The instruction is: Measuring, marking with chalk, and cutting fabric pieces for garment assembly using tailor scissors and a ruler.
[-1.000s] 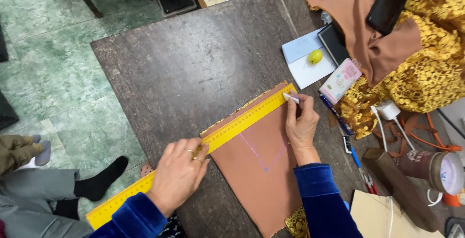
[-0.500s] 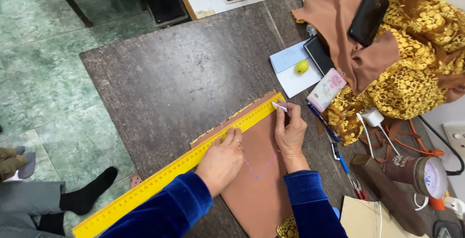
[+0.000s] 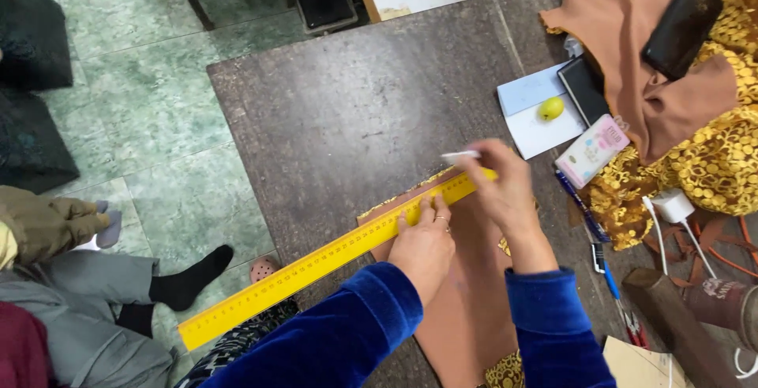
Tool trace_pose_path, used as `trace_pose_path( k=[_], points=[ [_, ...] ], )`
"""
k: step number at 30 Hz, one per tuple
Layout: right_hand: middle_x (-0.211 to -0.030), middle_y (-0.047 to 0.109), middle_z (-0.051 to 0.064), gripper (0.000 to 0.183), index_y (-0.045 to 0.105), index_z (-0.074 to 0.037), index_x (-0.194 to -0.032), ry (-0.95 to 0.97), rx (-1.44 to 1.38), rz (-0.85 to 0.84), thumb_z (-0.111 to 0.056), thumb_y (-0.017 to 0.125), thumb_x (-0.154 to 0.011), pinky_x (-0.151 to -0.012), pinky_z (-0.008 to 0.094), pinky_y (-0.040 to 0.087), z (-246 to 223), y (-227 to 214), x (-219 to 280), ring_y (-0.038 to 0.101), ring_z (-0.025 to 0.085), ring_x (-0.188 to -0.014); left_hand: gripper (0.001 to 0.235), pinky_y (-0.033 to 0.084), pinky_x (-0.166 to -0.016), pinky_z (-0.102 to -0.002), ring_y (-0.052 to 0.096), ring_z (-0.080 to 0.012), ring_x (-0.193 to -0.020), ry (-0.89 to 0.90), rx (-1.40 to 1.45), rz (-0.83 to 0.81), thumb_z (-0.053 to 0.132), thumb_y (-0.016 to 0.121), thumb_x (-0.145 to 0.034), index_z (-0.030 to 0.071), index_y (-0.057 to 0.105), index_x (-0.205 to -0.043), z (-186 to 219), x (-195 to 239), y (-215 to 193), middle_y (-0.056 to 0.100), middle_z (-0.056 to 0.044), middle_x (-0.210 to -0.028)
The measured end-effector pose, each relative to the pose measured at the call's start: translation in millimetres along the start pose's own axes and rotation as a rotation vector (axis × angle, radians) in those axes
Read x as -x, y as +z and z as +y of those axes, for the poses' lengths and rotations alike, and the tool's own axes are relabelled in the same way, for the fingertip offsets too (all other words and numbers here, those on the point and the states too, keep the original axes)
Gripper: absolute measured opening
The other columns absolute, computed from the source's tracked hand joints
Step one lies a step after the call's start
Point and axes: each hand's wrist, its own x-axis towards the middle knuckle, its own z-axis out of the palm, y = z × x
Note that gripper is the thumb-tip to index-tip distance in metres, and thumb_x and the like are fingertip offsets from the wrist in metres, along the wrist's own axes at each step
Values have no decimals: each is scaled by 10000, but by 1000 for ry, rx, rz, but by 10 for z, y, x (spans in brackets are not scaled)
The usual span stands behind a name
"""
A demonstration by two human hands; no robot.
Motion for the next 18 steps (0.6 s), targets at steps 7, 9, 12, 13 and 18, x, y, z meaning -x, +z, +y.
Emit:
trace_pose_path(
  k=[7, 9, 12, 13, 18],
  points=[
    [-781, 672, 166, 153, 667, -51, -942, -264, 102, -708, -111, 714, -809, -701, 460, 538, -551, 559, -330, 691, 353, -732, 326, 270, -674, -907, 307, -475, -1274, -113, 42, -61, 31, 486, -839, -6, 663, -1110, 75, -95, 83, 410, -218, -1348],
    [-770, 681, 136, 138, 663, -54, -918, -258, 137, -873, -121, 711, -807, -690, 434, 540, -662, 648, -397, 688, 315, -718, 334, 240, -621, -944, 346, -444, -1188, -151, 92, -95, -11, 479, -815, 16, 688, -1073, 86, -77, 37, 458, -163, -1308],
    [-757, 684, 100, 121, 666, -80, -921, -220, 211, -1027, -136, 698, -819, -659, 360, 544, -795, 733, -484, 699, 253, -675, 349, 262, -611, -940, 288, -473, -1261, -151, 62, -112, -14, 440, -863, 4, 663, -1132, 82, -126, 193, 379, -210, -1382],
    [-757, 684, 100, 121, 666, -80, -921, -221, 208, -1029, -136, 698, -819, -659, 360, 544, -792, 775, -508, 699, 253, -675, 349, 262, -611, -940, 288, -473, -1261, -153, 62, -114, -14, 440, -863, 4, 663, -1132, 77, -132, 209, 379, -210, -1382],
    [-707, 679, 60, 74, 668, -70, -897, -151, 226, -1294, -82, 684, -826, -540, 257, 530, -893, 910, -548, 673, 148, -499, 310, 366, -578, -883, 274, -498, -1295, -124, 12, 64, -11, 456, -853, -33, 637, -1103, 113, -165, 496, 379, -257, -1330]
  ],
)
